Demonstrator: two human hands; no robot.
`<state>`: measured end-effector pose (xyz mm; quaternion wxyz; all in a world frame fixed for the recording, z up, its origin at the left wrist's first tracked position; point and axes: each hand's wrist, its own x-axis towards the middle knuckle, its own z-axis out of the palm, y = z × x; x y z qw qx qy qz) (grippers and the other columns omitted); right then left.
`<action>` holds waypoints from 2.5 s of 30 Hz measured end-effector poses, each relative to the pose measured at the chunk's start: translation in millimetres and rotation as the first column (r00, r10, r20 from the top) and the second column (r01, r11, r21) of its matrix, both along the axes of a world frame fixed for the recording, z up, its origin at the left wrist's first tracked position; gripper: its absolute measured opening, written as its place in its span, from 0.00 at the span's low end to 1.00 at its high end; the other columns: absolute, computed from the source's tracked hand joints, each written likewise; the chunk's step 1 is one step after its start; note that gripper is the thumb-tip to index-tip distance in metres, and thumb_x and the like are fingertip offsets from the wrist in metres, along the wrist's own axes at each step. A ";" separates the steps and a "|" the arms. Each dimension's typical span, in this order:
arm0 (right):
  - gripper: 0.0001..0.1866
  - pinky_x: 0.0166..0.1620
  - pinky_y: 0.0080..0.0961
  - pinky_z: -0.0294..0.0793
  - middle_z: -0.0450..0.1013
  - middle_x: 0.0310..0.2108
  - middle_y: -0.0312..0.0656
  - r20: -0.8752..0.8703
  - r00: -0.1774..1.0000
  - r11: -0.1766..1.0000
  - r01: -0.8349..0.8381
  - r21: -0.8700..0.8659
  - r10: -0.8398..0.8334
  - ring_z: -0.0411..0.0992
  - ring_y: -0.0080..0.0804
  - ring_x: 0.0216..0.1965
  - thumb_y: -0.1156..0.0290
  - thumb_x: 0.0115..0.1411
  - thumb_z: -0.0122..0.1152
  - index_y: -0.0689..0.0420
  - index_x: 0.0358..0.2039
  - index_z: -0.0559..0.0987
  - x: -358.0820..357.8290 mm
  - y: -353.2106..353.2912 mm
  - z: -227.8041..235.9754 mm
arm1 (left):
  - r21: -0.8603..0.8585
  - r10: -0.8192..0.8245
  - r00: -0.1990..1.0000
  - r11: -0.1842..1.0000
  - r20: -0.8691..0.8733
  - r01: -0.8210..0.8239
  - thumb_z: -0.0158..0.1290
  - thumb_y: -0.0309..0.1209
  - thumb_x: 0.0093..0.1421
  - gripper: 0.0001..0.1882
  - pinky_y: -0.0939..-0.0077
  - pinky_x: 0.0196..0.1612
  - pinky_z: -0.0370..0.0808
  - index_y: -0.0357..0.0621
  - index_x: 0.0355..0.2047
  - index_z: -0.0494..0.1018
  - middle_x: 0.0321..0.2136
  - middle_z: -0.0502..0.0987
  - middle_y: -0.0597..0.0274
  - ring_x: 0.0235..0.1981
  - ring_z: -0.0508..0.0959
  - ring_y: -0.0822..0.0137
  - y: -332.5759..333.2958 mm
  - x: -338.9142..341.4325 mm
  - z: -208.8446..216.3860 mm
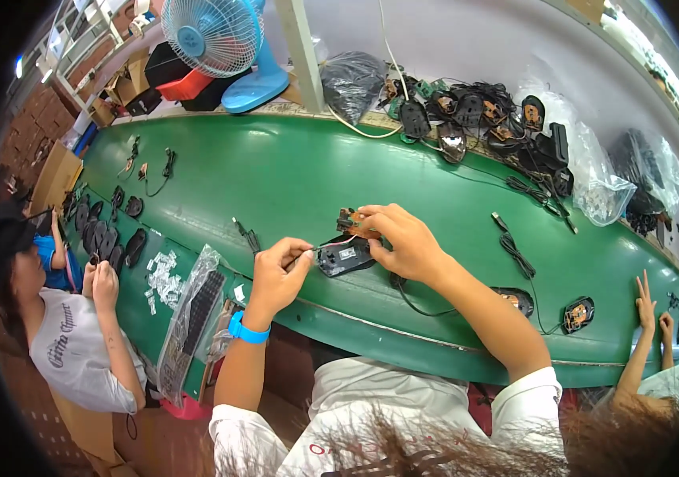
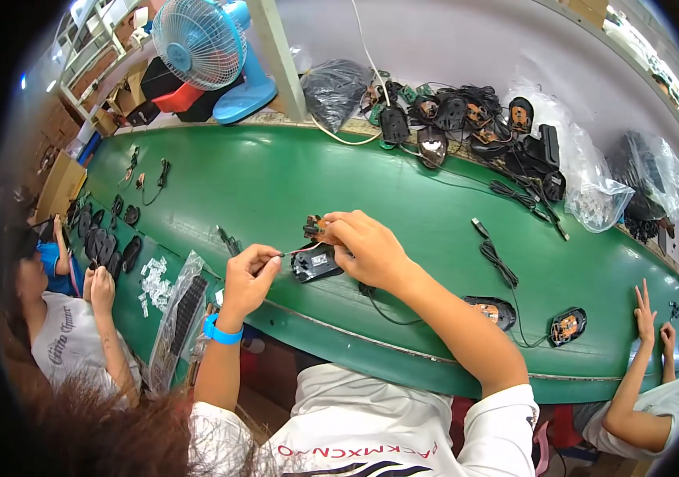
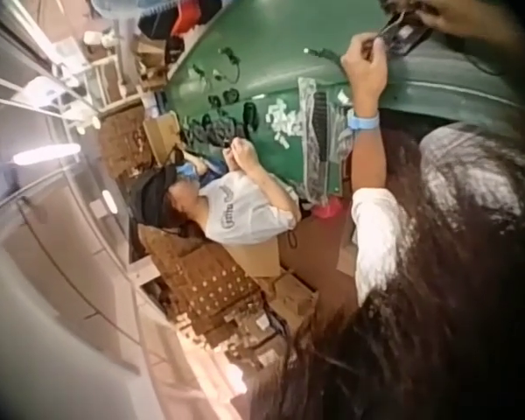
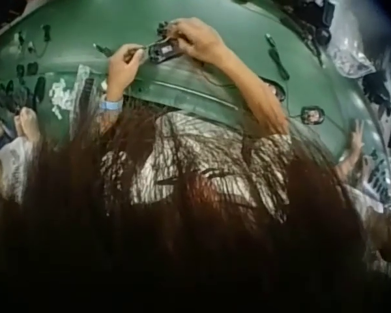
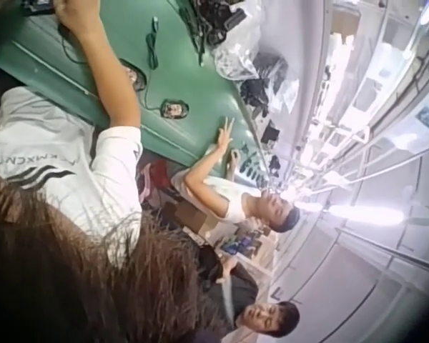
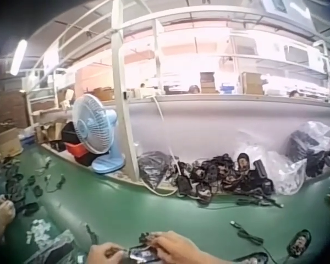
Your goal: Assemble internal components including PCB and scroll wheels into computer mouse shells.
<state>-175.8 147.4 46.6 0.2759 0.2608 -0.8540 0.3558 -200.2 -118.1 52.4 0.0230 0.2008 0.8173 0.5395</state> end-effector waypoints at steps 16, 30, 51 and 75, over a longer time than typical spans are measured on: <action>0.16 0.44 0.37 0.78 0.76 0.51 0.44 -0.094 0.993 0.992 0.076 0.102 -0.066 0.76 0.42 0.41 0.80 0.48 0.68 0.56 0.40 0.78 20.8 -3.5 -2.3 | -0.149 0.012 0.965 0.987 -0.262 -0.053 0.62 0.24 0.57 0.05 0.74 0.23 0.68 0.38 0.34 0.81 0.27 0.80 0.58 0.20 0.73 0.69 4.3 9.9 -12.7; 0.16 0.42 0.35 0.78 0.76 0.51 0.44 -0.090 0.991 0.981 0.108 0.161 -0.094 0.76 0.41 0.39 0.78 0.49 0.69 0.56 0.40 0.80 28.9 -11.2 -12.0 | -0.320 -0.084 0.947 0.947 -0.309 -0.020 0.61 0.27 0.58 0.06 0.69 0.25 0.72 0.37 0.32 0.82 0.27 0.81 0.55 0.24 0.79 0.61 2.4 0.9 -25.0; 0.17 0.42 0.35 0.77 0.76 0.52 0.46 -0.081 0.995 0.988 0.061 0.139 -0.050 0.75 0.41 0.38 0.80 0.49 0.69 0.56 0.41 0.80 26.8 -8.5 -14.8 | -0.472 -0.162 0.890 0.800 0.425 0.371 0.63 0.30 0.48 0.11 0.70 0.23 0.68 0.35 0.17 0.76 0.14 0.74 0.64 0.19 0.72 0.72 22.3 -58.3 -0.7; 0.18 0.41 0.34 0.78 0.76 0.52 0.46 -0.139 0.989 0.965 0.081 0.251 -0.047 0.76 0.40 0.38 0.78 0.48 0.69 0.55 0.42 0.80 30.1 -21.1 5.1 | -0.564 -0.222 0.879 0.694 0.423 0.447 0.63 0.32 0.52 0.10 0.67 0.34 0.75 0.36 0.24 0.80 0.23 0.81 0.55 0.27 0.79 0.65 38.0 -57.9 3.6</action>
